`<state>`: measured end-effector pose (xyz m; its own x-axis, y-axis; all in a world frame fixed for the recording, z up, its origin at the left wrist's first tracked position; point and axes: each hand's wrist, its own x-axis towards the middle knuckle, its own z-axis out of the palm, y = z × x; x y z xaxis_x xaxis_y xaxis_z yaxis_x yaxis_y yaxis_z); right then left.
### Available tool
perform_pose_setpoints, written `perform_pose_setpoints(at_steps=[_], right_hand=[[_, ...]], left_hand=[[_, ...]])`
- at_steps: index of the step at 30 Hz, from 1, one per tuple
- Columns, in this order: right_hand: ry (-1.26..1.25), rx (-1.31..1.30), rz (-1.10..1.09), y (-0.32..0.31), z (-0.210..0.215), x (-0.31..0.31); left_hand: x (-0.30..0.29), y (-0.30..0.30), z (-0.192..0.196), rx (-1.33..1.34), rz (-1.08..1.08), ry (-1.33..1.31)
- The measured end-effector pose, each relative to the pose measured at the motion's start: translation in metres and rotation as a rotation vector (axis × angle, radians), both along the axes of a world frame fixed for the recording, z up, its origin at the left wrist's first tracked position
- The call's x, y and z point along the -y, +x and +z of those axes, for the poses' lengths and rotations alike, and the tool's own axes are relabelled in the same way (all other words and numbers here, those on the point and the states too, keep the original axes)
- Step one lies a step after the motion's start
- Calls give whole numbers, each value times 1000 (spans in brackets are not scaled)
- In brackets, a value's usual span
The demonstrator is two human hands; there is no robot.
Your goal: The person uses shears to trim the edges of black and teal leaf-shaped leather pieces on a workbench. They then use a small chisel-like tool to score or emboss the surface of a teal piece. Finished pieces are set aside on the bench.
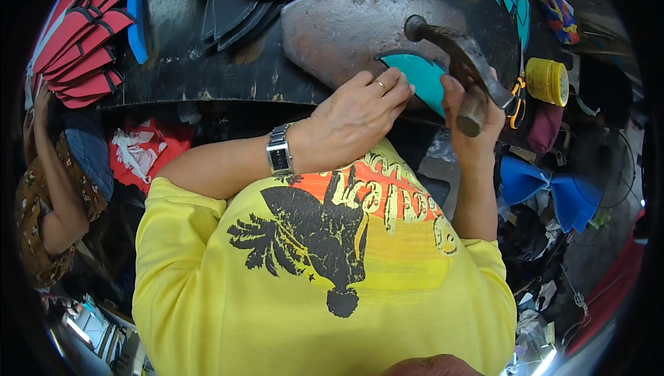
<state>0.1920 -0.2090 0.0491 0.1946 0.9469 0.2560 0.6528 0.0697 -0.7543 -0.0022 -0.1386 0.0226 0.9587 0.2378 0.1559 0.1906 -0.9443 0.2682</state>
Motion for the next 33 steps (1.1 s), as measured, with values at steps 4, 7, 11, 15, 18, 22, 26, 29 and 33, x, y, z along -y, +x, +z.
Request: perform_pose_setpoints(at_steps=[4, 7, 11, 15, 18, 22, 26, 29, 33], right_hand=[[-281, 92, 118, 5, -3, -5], [-264, 88, 127, 10, 3, -11], [-137, -68, 17, 3, 21, -7], [12, -339, -217, -4, 27, 9], [-346, -25, -126, 2, 9, 7], [-188, -132, -283, 24, 7, 13], [69, -421, -478, 25, 27, 23], [290, -426, -438, 19, 47, 26], [488, -459, -213, 17, 62, 29]], left_hand=[[-3, 2, -2, 122, -23, 117], [-1, 2, 0, 0, -22, 69], [0, 0, 0, -12, -11, 19], [-2, 2, 0, 14, -22, 34], [-6, 8, -2, 76, -2, 62], [-7, 26, -5, 96, 68, -35], [-12, 41, -10, 260, 39, -172], [-21, 46, -10, 275, 38, -331], [-42, 46, -6, 206, 72, -393]])
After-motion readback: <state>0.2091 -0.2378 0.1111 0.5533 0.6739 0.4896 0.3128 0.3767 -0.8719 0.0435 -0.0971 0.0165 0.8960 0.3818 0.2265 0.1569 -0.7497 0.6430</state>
